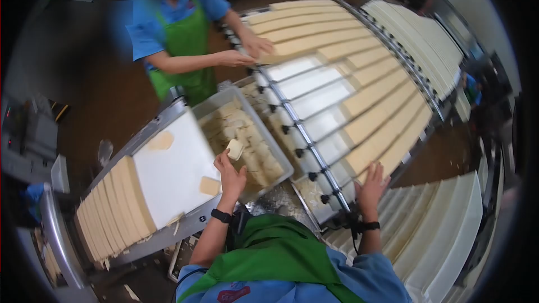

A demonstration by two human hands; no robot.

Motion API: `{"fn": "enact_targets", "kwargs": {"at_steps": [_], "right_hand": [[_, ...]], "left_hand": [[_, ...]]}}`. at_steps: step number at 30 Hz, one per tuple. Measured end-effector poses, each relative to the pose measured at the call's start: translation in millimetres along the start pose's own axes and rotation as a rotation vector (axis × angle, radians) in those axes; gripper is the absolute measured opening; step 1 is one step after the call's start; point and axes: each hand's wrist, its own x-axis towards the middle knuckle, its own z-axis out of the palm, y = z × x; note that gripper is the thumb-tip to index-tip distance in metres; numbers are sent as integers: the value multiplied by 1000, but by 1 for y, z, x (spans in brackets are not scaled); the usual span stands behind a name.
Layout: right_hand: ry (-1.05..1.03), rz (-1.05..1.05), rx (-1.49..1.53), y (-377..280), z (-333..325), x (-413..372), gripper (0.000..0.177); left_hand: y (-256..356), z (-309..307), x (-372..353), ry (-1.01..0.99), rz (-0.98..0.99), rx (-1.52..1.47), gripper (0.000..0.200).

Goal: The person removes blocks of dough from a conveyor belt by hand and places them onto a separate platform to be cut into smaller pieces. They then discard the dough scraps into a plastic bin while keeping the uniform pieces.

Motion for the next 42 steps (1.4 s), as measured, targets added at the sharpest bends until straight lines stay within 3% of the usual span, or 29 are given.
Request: {"fn": "enact_targets", "kwargs": {"at_steps": [4, 5, 6, 7, 8, 9, 11, 13, 16, 17, 20, 24, 29, 33, 38, 42], "right_hand": [[-93, -27, -199, 13, 9, 3, 100], [-346, 120, -293, -20, -34, 16, 103], [-390, 170, -333, -50, -58, 19, 106], [-266, 147, -281, -58, -61, 22, 107], [2, 17, -247, -55, -32, 27, 105], [81, -45, -184, -91, -33, 39, 89], [246, -463, 522, -170, 7, 55, 73], [5, -818, 645, -319, -59, 17, 56], [-358, -1244, 983, -487, -59, -30, 55], [-346, -1371, 1013, -538, -53, -42, 51], [-315, -1563, 954, -665, -29, -70, 51], [-284, -1491, 686, -766, -7, -93, 55], [-267, -1344, 409, -802, 4, -101, 56], [-278, -1316, 397, -800, 2, -97, 53], [-184, -1316, 529, -754, 19, -60, 56], [-346, -1173, 491, -663, 11, -3, 59]], "left_hand": [[-44, -95, -22, 193, 69, 113, 50], [-63, -117, -35, 282, 61, 181, 49], [-86, -136, -50, 418, 32, 289, 49], [-102, -156, -65, 547, -129, 387, 50], [-115, -174, -78, 664, -284, 476, 52], [-128, -187, -90, 769, -433, 553, 53], [-162, -206, -110, 859, -662, 564, 67], [-185, -217, -120, 904, -791, 563, 73], [-207, -234, -121, 834, -745, 363, 78], [-211, -239, -120, 816, -747, 382, 78], [-205, -248, -110, 762, -770, 425, 80], [-198, -251, -108, 746, -772, 367, 79], [-187, -254, -97, 715, -827, 299, 82], [-181, -255, -89, 674, -857, 290, 80], [-183, -251, -88, 556, -776, 344, 79], [-177, -251, -86, 349, -652, 339, 78]]}}
